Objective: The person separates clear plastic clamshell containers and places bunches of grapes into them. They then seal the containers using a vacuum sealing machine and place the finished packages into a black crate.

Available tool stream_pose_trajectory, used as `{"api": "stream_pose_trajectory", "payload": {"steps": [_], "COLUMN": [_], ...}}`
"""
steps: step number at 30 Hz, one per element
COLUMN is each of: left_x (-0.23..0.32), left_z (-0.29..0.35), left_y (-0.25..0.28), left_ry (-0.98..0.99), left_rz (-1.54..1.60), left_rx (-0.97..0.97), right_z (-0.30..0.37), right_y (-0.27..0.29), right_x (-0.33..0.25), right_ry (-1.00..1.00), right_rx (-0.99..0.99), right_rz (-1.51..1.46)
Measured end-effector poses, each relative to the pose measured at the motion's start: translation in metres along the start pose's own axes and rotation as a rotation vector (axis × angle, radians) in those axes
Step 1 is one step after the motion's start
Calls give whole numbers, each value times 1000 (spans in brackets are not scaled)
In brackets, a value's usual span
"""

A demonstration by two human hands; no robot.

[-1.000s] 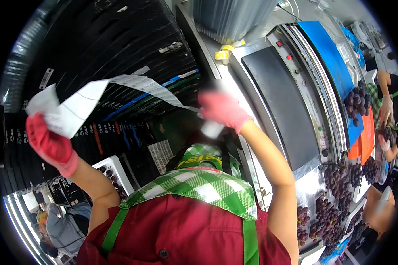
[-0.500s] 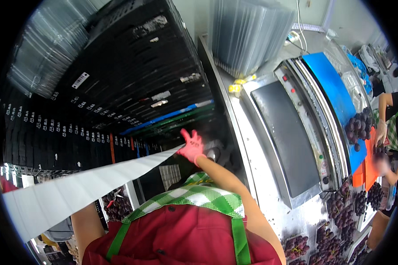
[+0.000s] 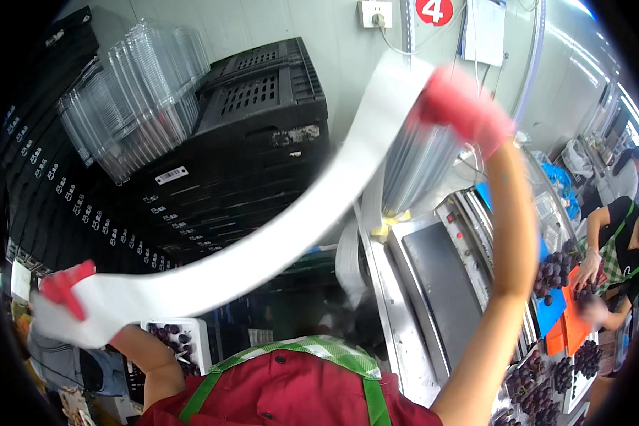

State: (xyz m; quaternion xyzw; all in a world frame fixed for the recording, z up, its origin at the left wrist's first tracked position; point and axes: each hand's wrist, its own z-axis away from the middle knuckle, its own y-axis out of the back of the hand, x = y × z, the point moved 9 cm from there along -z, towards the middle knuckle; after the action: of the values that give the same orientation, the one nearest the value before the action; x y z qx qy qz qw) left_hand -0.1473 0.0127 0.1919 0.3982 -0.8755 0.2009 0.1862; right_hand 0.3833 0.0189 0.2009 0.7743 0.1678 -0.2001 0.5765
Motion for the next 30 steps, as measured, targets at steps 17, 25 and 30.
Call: {"api": "stream_pose_trajectory", "payload": {"steps": [17, 25, 30], "left_x": [-294, -338, -368], "left_z": [-7, -85, -101], "left_y": [-253, -290, -315], "left_ry": [232, -159, -133], "left_rz": [-163, -434, -377], "left_rx": [-629, -229, -219], "right_z": [-139, -172, -187], "right_y": [218, 226, 230], "right_x": [-106, -66, -36], "right_ry": [165, 63, 20], "right_rx": [844, 907, 906], "right_rz": [128, 407, 509]}}
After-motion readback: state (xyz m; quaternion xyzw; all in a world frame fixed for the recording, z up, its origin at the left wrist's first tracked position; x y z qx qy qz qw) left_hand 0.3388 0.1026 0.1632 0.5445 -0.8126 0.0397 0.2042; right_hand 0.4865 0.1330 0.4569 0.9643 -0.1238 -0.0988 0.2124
